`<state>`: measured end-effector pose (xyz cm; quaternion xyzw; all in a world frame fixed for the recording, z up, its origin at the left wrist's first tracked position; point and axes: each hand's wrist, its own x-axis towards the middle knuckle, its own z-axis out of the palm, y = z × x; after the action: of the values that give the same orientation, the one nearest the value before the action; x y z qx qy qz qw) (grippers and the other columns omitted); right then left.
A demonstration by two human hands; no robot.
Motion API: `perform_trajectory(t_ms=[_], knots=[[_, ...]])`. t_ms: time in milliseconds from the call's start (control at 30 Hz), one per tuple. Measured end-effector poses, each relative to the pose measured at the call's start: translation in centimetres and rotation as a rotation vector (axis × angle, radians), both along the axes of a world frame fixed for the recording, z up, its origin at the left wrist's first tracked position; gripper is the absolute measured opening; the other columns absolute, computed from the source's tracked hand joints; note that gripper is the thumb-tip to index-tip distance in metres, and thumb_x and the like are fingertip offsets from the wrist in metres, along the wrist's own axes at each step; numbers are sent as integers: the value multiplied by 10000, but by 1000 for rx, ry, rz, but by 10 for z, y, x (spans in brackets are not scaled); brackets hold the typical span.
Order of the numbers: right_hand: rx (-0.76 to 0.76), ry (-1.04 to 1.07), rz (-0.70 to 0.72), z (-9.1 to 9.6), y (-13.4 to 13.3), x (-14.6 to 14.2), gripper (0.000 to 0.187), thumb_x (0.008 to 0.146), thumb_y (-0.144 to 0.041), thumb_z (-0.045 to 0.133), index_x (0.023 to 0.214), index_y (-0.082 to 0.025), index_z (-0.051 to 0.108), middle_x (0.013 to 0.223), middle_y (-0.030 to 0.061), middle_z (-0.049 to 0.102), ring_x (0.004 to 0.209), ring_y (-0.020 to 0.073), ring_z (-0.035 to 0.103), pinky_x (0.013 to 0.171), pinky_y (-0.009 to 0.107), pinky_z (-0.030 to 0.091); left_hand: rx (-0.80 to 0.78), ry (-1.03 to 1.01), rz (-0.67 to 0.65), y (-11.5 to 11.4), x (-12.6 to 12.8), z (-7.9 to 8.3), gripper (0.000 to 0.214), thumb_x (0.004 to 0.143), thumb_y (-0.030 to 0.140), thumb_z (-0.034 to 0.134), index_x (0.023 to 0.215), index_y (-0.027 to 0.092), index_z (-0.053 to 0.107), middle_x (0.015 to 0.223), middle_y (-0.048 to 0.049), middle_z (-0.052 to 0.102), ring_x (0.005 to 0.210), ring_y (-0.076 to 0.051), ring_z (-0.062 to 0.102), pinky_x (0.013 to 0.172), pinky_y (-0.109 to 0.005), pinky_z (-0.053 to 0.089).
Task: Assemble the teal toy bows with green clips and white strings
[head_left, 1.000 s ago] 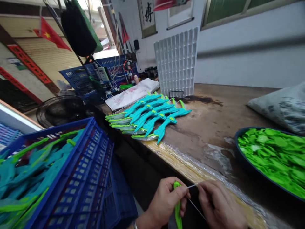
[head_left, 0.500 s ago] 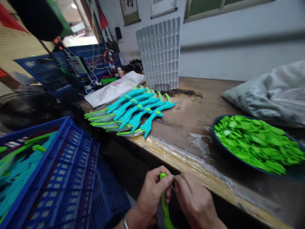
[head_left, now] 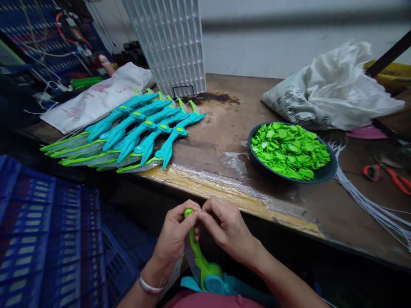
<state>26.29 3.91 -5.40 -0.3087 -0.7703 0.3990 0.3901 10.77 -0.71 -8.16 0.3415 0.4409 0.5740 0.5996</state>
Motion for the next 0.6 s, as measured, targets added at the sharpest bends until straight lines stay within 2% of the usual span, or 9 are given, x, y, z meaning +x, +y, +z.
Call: perform_trajectory(t_ms=[67,133,300,367,467,600], knots=[[-51,27,-18,1,-1,-3,191,997,-253,564,819,-186,572,699,-15,609,631,107,586,620,240,432,13,5,4,0,0,-2,193,859,302,738,752,150,688,757,12,544,504,-71,506,424,-182,427],[-175,74,-25,1,-2,-6,210,986,-294,589,803,-193,564,661,-17,631,603,114,610,596,241,439,23,7,-4,0,-1,-3,189,870,297,728,758,148,696,771,6,550,511,-71,512,428,-182,432],[-726,316,81,-5,1,-12,355,884,-489,715,793,-212,513,594,-8,681,531,168,680,523,253,483,58,-51,-55,-3,-3,-4,172,893,289,708,793,149,701,679,20,520,497,-74,504,437,-179,430],[-862,385,131,-10,3,-14,412,825,-518,770,764,-205,510,579,-3,686,511,168,680,487,233,463,74,-82,-68,-4,-3,-5,169,892,304,710,818,152,709,681,18,526,500,-76,508,442,-181,431],[-929,453,158,-15,4,-18,429,795,-504,804,738,-195,512,549,-4,685,469,142,656,437,190,401,67,-107,-44,-5,-2,-3,189,884,318,718,804,148,707,711,14,526,504,-71,511,434,-176,421],[-961,572,186,-21,-2,-23,390,810,-466,794,744,-201,516,567,-8,699,465,147,653,476,228,480,42,-94,-17,-5,0,-1,232,887,326,715,754,139,681,688,19,507,489,-64,487,424,-172,403]])
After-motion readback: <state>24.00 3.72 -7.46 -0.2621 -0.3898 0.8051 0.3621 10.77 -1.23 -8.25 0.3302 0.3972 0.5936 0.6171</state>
